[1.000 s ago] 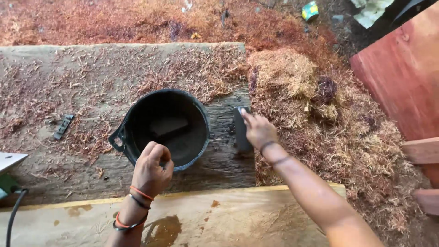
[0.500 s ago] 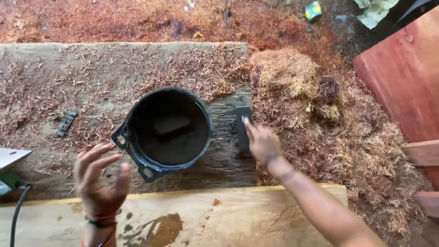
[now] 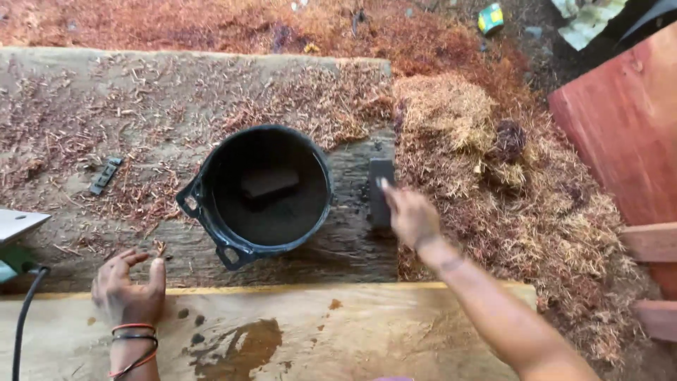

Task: The person sharpens a small metal blade on a wet sharpening stone. They repeatedly dip the blade into a bucket of water and rub it against the stone, occasionally flipping the blade to sharpen the other side.

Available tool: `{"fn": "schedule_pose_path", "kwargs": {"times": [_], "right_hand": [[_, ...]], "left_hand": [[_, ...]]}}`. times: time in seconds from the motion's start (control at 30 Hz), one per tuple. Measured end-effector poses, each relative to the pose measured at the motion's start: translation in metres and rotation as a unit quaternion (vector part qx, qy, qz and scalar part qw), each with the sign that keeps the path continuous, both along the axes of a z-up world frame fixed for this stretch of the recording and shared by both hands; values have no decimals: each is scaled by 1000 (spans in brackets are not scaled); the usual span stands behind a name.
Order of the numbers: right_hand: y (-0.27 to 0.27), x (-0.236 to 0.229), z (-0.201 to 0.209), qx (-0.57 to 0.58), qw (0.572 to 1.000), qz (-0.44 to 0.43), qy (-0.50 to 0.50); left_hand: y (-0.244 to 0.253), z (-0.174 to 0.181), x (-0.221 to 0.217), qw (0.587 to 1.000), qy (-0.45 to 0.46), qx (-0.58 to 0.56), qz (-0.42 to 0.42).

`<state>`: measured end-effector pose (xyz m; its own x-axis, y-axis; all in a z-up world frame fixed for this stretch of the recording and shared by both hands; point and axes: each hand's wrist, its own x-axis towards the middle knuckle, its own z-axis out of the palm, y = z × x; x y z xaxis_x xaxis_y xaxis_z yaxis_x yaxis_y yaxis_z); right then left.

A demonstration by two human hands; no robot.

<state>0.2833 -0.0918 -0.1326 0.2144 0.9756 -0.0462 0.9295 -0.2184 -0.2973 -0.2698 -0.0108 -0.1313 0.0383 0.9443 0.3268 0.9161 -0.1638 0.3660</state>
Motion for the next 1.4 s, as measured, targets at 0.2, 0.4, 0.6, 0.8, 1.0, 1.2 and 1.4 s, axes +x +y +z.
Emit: {"fn": "schedule_pose_path", "kwargs": {"times": [0.2,0.4,0.6,0.8,1.0,1.2,1.4], "right_hand": [[1,-4,7,115,992,11,-50],[15,5,-5,15,1000,5,13],[-5,-6,14,18,1000,-20,2],[32,18,-12,115,993,-15,-11],[-2,-10,36,4,998,-30,47],[39,18,-15,108,994,-22,-14],[42,11,8,18,999,-35,33]], "left_hand": [[5,-4,5,1000,10,-15,10],[10,6,18,998,41,-43,31],[18,-4,16,993,66,-75,56],[11,1,22,994,77,-69,45],[21,1,26,996,48,-59,51],[13,4,24,991,98,-63,60],[25,-1,29,990,73,-91,84]]}}
